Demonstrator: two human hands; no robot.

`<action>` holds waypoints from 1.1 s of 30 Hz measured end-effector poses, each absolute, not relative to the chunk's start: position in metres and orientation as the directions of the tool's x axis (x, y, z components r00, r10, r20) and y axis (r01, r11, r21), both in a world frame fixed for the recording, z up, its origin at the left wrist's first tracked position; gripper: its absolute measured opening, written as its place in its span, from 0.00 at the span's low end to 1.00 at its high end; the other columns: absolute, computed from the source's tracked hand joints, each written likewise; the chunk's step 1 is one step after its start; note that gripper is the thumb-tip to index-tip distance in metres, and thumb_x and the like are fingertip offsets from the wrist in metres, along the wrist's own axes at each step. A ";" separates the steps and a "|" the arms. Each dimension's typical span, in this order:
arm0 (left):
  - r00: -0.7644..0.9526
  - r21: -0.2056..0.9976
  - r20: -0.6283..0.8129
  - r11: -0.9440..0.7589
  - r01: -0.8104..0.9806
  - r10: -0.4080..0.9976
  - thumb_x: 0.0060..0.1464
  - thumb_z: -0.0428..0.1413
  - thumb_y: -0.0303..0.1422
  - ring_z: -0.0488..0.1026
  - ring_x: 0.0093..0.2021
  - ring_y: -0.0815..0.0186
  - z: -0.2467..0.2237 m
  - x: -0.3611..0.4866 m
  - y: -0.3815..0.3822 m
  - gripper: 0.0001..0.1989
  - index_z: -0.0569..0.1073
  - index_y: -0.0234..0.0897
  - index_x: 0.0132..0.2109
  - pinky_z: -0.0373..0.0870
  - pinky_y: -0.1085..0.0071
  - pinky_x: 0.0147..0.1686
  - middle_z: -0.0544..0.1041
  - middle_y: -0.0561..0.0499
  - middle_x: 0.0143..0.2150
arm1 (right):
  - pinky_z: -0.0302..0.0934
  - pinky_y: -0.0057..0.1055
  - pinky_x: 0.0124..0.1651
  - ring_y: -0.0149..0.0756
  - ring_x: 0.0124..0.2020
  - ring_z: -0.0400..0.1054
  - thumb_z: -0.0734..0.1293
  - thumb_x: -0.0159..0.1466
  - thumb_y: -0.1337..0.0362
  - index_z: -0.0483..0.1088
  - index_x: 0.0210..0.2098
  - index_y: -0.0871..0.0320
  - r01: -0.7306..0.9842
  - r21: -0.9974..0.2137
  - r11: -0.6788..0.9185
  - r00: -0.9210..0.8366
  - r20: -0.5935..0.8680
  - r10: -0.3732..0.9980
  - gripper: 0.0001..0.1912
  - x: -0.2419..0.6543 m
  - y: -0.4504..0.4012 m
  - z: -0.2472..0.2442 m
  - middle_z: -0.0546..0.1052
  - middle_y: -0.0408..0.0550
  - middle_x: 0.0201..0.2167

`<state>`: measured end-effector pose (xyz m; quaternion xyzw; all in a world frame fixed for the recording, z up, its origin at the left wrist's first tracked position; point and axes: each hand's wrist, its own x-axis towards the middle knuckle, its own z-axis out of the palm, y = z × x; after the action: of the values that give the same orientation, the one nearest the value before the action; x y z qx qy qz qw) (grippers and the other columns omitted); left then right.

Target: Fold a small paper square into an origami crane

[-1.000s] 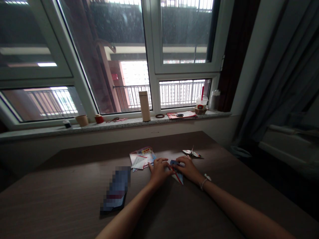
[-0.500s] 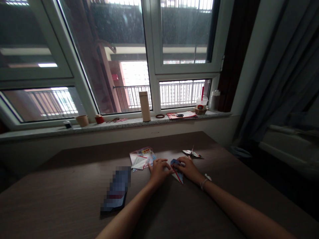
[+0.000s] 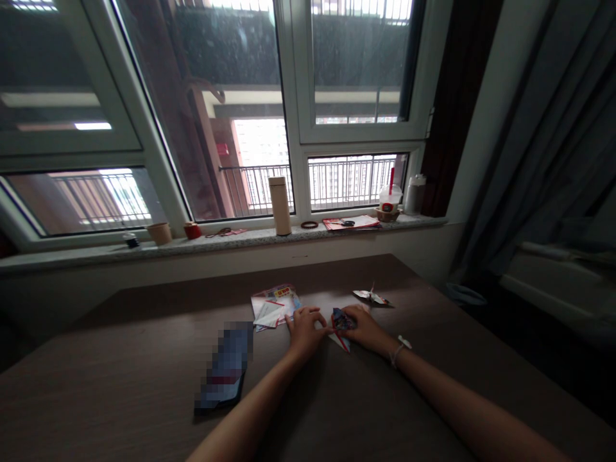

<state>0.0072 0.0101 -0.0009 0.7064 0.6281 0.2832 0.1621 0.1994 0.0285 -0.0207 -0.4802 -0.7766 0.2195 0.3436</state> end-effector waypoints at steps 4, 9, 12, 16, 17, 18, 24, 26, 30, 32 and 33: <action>0.041 0.590 0.197 -0.152 0.793 0.979 0.51 0.61 0.34 0.60 0.63 0.52 -0.002 0.006 0.011 0.02 0.79 0.44 0.33 0.37 0.37 0.64 0.74 0.52 0.56 | 0.55 0.40 0.56 0.45 0.49 0.67 0.72 0.55 0.61 0.75 0.44 0.57 0.595 -0.671 0.443 -0.311 0.317 0.896 0.17 0.199 0.030 -0.022 0.77 0.50 0.44; 0.023 0.569 0.208 -0.140 0.811 0.978 0.52 0.60 0.36 0.61 0.62 0.52 0.000 0.007 0.009 0.04 0.79 0.43 0.33 0.37 0.38 0.64 0.74 0.51 0.56 | 0.52 0.41 0.57 0.46 0.50 0.66 0.73 0.55 0.54 0.74 0.45 0.57 0.617 -0.655 0.435 -0.307 0.309 0.900 0.21 0.198 0.029 -0.022 0.76 0.51 0.46; 0.021 0.557 0.207 -0.136 0.819 0.978 0.52 0.60 0.36 0.60 0.63 0.52 0.003 0.009 0.008 0.04 0.79 0.43 0.32 0.36 0.38 0.65 0.74 0.51 0.56 | 0.50 0.43 0.58 0.46 0.50 0.65 0.73 0.54 0.51 0.74 0.44 0.57 0.649 -0.619 0.443 -0.321 0.305 0.897 0.23 0.195 0.030 -0.023 0.76 0.50 0.44; 0.033 0.541 0.207 -0.142 0.829 0.978 0.52 0.60 0.35 0.60 0.63 0.52 0.004 0.009 0.008 0.04 0.78 0.43 0.32 0.35 0.37 0.64 0.73 0.51 0.56 | 0.48 0.44 0.59 0.47 0.50 0.64 0.76 0.51 0.53 0.73 0.44 0.56 0.671 -0.597 0.440 -0.327 0.295 0.898 0.24 0.193 0.031 -0.024 0.75 0.49 0.44; 0.039 0.538 0.213 -0.151 0.829 0.976 0.52 0.59 0.35 0.59 0.63 0.52 0.004 0.009 0.008 0.03 0.78 0.43 0.33 0.35 0.37 0.64 0.73 0.51 0.56 | 0.48 0.45 0.59 0.47 0.51 0.64 0.76 0.51 0.53 0.73 0.45 0.56 0.670 -0.600 0.438 -0.329 0.289 0.899 0.25 0.193 0.031 -0.023 0.75 0.50 0.45; 0.039 0.537 0.219 -0.154 0.829 0.975 0.53 0.59 0.35 0.60 0.63 0.53 0.004 0.009 0.008 0.03 0.78 0.43 0.33 0.35 0.37 0.64 0.73 0.51 0.57 | 0.48 0.45 0.59 0.48 0.51 0.64 0.76 0.50 0.54 0.73 0.46 0.56 0.666 -0.606 0.435 -0.333 0.280 0.900 0.26 0.194 0.030 -0.023 0.75 0.50 0.46; 0.042 0.519 0.215 -0.150 0.842 0.976 0.54 0.58 0.35 0.59 0.63 0.53 0.004 0.009 0.006 0.04 0.78 0.43 0.33 0.35 0.36 0.64 0.73 0.51 0.57 | 0.49 0.47 0.62 0.52 0.57 0.61 0.78 0.45 0.60 0.69 0.54 0.56 0.581 -0.696 0.422 -0.405 0.203 0.891 0.37 0.204 0.026 -0.008 0.72 0.54 0.54; 0.045 0.512 0.214 -0.151 0.845 0.976 0.54 0.58 0.35 0.58 0.63 0.53 0.004 0.009 0.006 0.04 0.78 0.43 0.33 0.34 0.36 0.64 0.72 0.51 0.58 | 0.48 0.48 0.63 0.53 0.58 0.61 0.78 0.44 0.61 0.68 0.56 0.56 0.559 -0.719 0.414 -0.446 0.161 0.881 0.41 0.208 0.023 -0.002 0.71 0.55 0.56; 0.053 0.506 0.218 -0.159 0.848 0.975 0.54 0.58 0.36 0.57 0.64 0.53 0.002 0.009 0.007 0.05 0.78 0.43 0.33 0.34 0.36 0.64 0.72 0.52 0.58 | 0.47 0.50 0.64 0.54 0.59 0.61 0.79 0.42 0.62 0.67 0.58 0.57 0.530 -0.743 0.408 -0.464 0.149 0.873 0.44 0.211 0.020 0.002 0.71 0.56 0.57; 0.056 0.508 0.215 -0.160 0.846 0.975 0.54 0.59 0.36 0.57 0.64 0.53 0.002 0.008 0.008 0.04 0.78 0.44 0.33 0.34 0.36 0.64 0.72 0.52 0.58 | 0.48 0.50 0.64 0.54 0.59 0.61 0.79 0.42 0.61 0.68 0.56 0.57 0.525 -0.748 0.406 -0.436 0.173 0.883 0.42 0.210 0.019 0.000 0.72 0.55 0.56; 0.056 0.513 0.214 -0.161 0.843 0.975 0.54 0.59 0.36 0.57 0.64 0.53 0.002 0.008 0.008 0.04 0.78 0.44 0.33 0.33 0.36 0.64 0.72 0.52 0.58 | 0.49 0.50 0.63 0.54 0.58 0.62 0.78 0.44 0.60 0.69 0.55 0.57 0.516 -0.756 0.403 -0.415 0.190 0.890 0.39 0.209 0.019 -0.002 0.73 0.55 0.55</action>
<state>0.0080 0.0080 0.0016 0.7154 0.6354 0.2617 0.1264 0.2088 0.0194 -0.0019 -0.4496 -0.7816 0.3108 0.3006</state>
